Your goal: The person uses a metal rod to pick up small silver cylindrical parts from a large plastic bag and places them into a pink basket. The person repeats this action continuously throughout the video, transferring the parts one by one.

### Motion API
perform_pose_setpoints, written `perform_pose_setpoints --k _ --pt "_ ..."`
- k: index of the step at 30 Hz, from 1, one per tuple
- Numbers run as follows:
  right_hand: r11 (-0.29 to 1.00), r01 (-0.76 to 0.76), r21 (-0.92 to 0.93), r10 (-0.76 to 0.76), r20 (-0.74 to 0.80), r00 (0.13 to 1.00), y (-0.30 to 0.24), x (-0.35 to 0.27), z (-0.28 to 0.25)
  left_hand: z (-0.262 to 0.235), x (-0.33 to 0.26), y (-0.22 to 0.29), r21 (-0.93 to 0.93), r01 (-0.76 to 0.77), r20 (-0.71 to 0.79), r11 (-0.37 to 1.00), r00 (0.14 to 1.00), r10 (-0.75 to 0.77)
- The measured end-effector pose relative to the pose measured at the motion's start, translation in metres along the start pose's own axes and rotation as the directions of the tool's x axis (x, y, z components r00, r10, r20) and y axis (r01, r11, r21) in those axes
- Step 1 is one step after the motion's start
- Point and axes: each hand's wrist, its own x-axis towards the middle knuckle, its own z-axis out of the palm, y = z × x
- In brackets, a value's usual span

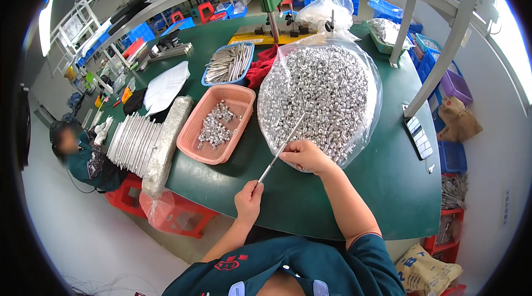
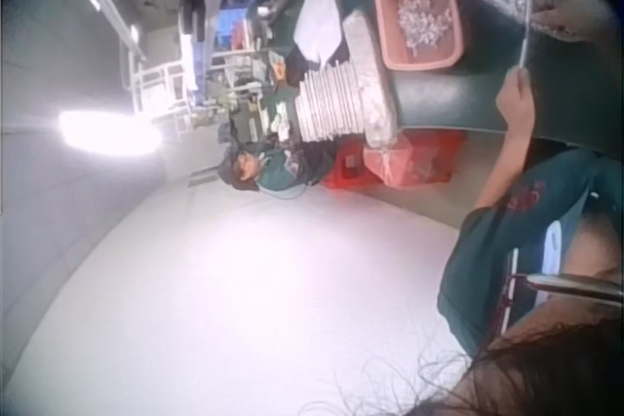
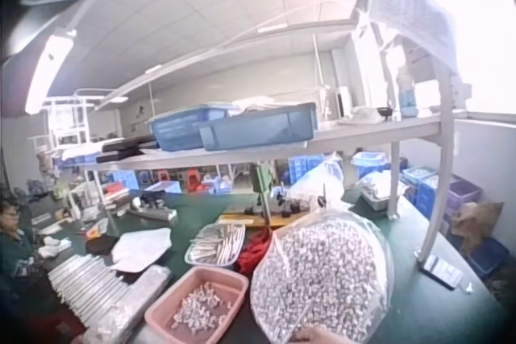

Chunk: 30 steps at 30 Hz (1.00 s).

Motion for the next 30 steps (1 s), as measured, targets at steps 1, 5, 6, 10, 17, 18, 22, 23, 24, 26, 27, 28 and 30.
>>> perform_pose_setpoints --k 1,5,6,10,17,18,22,23,24,26,27,28,30 --pt "0.998 0.011 -0.054 -0.005 0.11 0.994 -0.011 -0.006 -0.002 0.0 0.001 0.0 -0.008 0.003 -0.008 1.0 1.0 -0.003" --pt "0.942 0.125 0.31 -0.073 -0.175 0.982 -0.009 -0.009 -0.029 0.001 0.001 -0.001 -0.025 -0.001 -0.01 1.0 1.0 0.001" --pt "0.913 0.175 0.368 -0.085 -0.248 0.965 -0.014 -0.012 -0.034 0.002 0.001 -0.002 -0.025 -0.007 -0.008 1.0 1.0 0.007" --pt "0.815 0.303 0.493 -0.055 -0.454 0.889 -0.016 -0.012 -0.046 0.002 -0.001 -0.006 -0.004 -0.043 0.017 0.999 0.999 0.043" --pt "0.608 0.3 0.735 -0.146 -0.267 0.952 0.018 -0.005 -0.077 0.0 0.0 -0.005 -0.048 -0.089 0.066 0.995 0.994 0.092" --pt "0.57 0.28 0.773 -0.133 -0.25 0.959 0.019 -0.003 -0.077 -0.001 0.0 -0.004 -0.044 -0.095 0.069 0.995 0.993 0.098" --pt "0.593 0.166 0.788 -0.113 -0.122 0.986 0.021 -0.003 -0.079 -0.001 0.0 -0.003 -0.008 -0.116 0.084 0.993 0.99 0.116" --pt "0.591 0.16 0.79 -0.13 -0.102 0.986 0.021 -0.004 -0.079 -0.001 0.0 -0.004 0.006 -0.12 0.089 0.993 0.989 0.119" --pt "0.591 0.154 0.792 -0.147 -0.082 0.986 0.02 -0.004 -0.08 -0.001 0.0 -0.003 0.006 -0.118 0.091 0.993 0.989 0.117" --pt "0.7 0.261 0.665 -0.167 -0.202 0.965 0.015 -0.008 -0.08 -0.002 0.0 0.0 0.005 -0.113 0.095 0.994 0.989 0.112" --pt "0.746 0.305 0.592 -0.183 -0.258 0.949 0.012 -0.01 -0.08 -0.002 0.0 0.001 0.022 -0.124 0.096 0.992 0.988 0.122" --pt "0.822 0.332 0.462 -0.197 -0.315 0.928 0.008 -0.012 -0.079 -0.002 0.0 0.001 0.038 -0.136 0.098 0.99 0.987 0.131" --pt "0.922 0.343 0.177 -0.246 -0.417 0.875 0.0 -0.016 -0.076 -0.002 0.0 0.0 0.041 -0.136 0.099 0.99 0.986 0.131"
